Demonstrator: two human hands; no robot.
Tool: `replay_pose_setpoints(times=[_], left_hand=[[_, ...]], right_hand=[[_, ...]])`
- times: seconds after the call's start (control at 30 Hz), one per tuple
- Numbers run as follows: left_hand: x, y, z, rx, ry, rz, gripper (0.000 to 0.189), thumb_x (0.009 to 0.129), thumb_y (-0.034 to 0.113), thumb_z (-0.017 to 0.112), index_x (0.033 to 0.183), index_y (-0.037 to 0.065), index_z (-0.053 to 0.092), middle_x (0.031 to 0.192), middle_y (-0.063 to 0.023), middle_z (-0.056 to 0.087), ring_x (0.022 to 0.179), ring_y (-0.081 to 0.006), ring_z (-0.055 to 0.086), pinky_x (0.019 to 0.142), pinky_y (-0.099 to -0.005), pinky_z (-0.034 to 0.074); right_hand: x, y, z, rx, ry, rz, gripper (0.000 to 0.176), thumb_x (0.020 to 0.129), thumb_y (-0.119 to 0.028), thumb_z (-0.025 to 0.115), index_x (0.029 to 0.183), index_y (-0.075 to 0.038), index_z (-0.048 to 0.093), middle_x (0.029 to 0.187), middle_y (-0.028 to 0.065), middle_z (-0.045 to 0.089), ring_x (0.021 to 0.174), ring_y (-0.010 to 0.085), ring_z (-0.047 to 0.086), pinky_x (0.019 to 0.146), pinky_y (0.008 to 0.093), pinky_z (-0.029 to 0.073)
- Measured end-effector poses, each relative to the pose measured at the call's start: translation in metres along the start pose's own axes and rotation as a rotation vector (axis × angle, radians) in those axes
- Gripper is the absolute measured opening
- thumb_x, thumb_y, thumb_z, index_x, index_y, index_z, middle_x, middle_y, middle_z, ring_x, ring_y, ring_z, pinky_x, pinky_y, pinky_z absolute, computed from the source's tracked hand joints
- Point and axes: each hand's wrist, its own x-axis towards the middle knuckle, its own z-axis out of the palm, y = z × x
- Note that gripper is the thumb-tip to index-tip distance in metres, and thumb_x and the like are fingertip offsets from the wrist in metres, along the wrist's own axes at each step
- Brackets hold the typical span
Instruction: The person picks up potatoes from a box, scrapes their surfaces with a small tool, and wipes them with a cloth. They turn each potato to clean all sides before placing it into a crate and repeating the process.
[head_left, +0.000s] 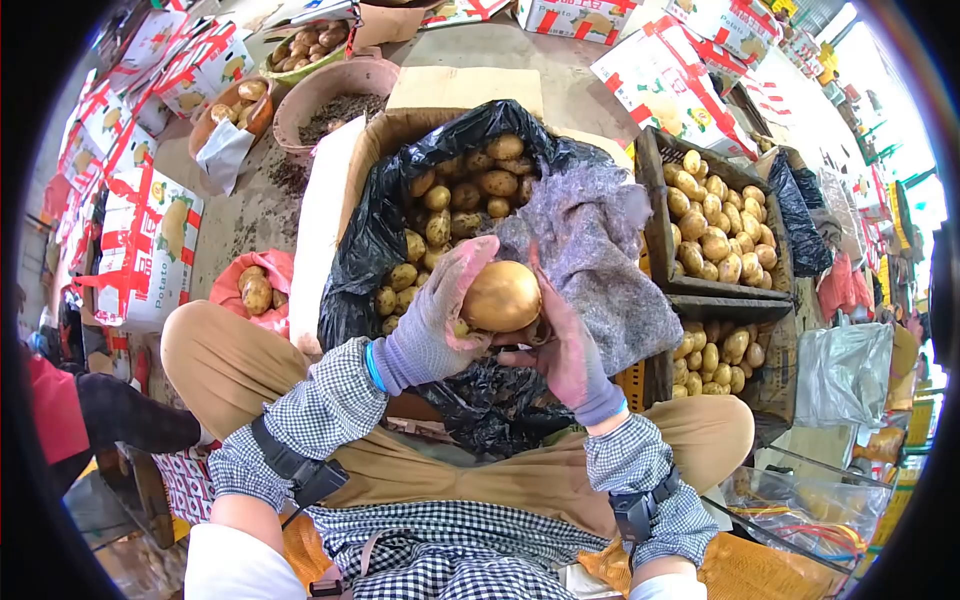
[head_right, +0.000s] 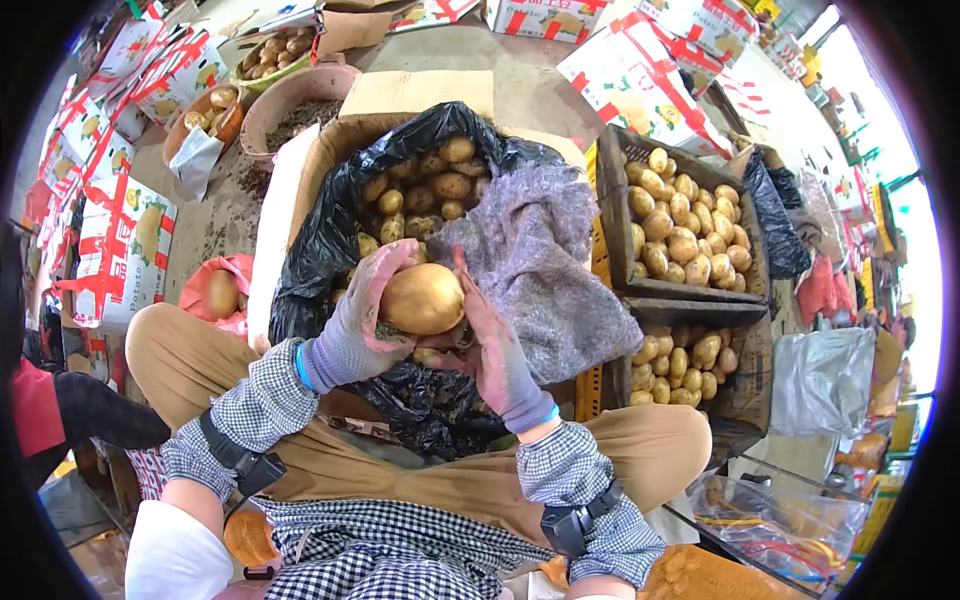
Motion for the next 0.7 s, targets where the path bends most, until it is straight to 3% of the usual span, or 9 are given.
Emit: replay_pose_setpoints(times=[0.1,0.13,0.23,0.27,0.3,0.43,0.47,0.53,0.7], left_hand=[[-0.003,0.005,-0.001,-0.23,0.012,-0.049,0.089,0.068,0.014,0.078,0.141,0.002,0.028,0.137,-0.0155,0.04,0.123,-0.0253,0.048,0.102,-0.0377,0.039],[-0.003,0.004,0.0,-0.233,0.016,-0.046,0.089,0.068,0.014,0.078,0.141,0.002,0.028,0.137,-0.0155,0.04,0.123,-0.0253,0.048,0.102,-0.0377,0.039],[-0.007,0.008,0.002,-0.284,0.029,-0.083,0.086,0.072,0.012,0.078,0.141,0.002,0.029,0.137,-0.0134,0.041,0.122,-0.0226,0.048,0.103,-0.0354,0.038],[-0.009,0.015,0.005,-0.638,0.011,-0.303,0.083,0.074,0.01,0.077,0.141,0.002,0.03,0.136,-0.0118,0.041,0.122,-0.0211,0.048,0.103,-0.034,0.038],[-0.009,0.019,0.005,-0.992,-0.011,-0.524,0.08,0.076,0.007,0.076,0.141,0.001,0.03,0.136,-0.0101,0.042,0.121,-0.0195,0.047,0.103,-0.0326,0.038],[-0.01,0.013,0.009,-1.008,-0.034,-0.463,0.076,0.076,0.004,0.075,0.14,0.002,0.032,0.134,-0.0075,0.043,0.123,-0.0169,0.045,0.103,-0.0314,0.038],[-0.01,0.012,0.01,-1.008,-0.034,-0.466,0.076,0.076,0.004,0.075,0.14,0.002,0.032,0.134,-0.0075,0.043,0.123,-0.0169,0.045,0.103,-0.0314,0.038],[-0.008,0.013,0.013,-0.933,-0.032,-0.491,0.074,0.076,0.007,0.076,0.137,0.002,0.035,0.131,-0.007,0.045,0.121,-0.016,0.046,0.103,-0.0313,0.039],[-0.008,0.011,0.016,-1.087,-0.039,-0.601,0.061,0.081,0.008,0.07,0.133,0.002,0.039,0.128,-0.007,0.047,0.117,-0.0147,0.048,0.101,-0.0308,0.04]], right_hand=[[0.0,0.013,-0.012,0.172,-0.033,0.029,0.06,0.094,-0.045,0.045,0.144,-0.014,0.032,0.126,0.0064,0.054,0.107,0.0225,0.058,0.079,0.0372,0.054],[0.0,0.013,-0.017,0.28,-0.127,0.026,0.059,0.093,-0.037,0.053,0.141,-0.011,0.031,0.137,0.0098,0.043,0.121,0.0251,0.049,0.096,0.044,0.045],[0.004,0.013,-0.016,0.245,-0.189,-0.22,0.07,0.083,-0.022,0.067,0.141,-0.008,0.03,0.14,0.0104,0.039,0.127,0.0242,0.043,0.102,0.0414,0.04],[0.005,0.013,-0.018,0.243,-0.194,-0.216,0.07,0.083,-0.022,0.067,0.141,-0.008,0.03,0.14,0.0104,0.039,0.127,0.0242,0.043,0.102,0.0414,0.04],[0.005,0.013,-0.021,0.101,-0.148,-0.3,0.077,0.076,-0.014,0.071,0.141,-0.007,0.03,0.141,0.0105,0.037,0.129,0.0239,0.041,0.104,0.0398,0.038],[0.002,0.018,-0.022,-0.119,-0.042,-0.427,0.092,0.063,0.003,0.074,0.142,-0.006,0.028,0.143,0.0107,0.035,0.132,0.0231,0.037,0.109,0.0355,0.031],[0.003,0.021,-0.025,-0.118,-0.041,-0.425,0.092,0.063,0.003,0.074,0.142,-0.006,0.028,0.143,0.0107,0.035,0.132,0.0231,0.037,0.109,0.0355,0.031],[0.004,0.029,-0.03,-0.519,-0.021,-0.632,0.088,0.068,-0.004,0.076,0.142,-0.004,0.027,0.143,0.0122,0.035,0.132,0.0247,0.037,0.109,0.0378,0.03],[-0.002,0.036,-0.026,-0.735,0.024,-0.731,0.086,0.068,0.001,0.073,0.142,-0.004,0.028,0.144,0.0134,0.034,0.134,0.0253,0.035,0.111,0.037,0.028]])
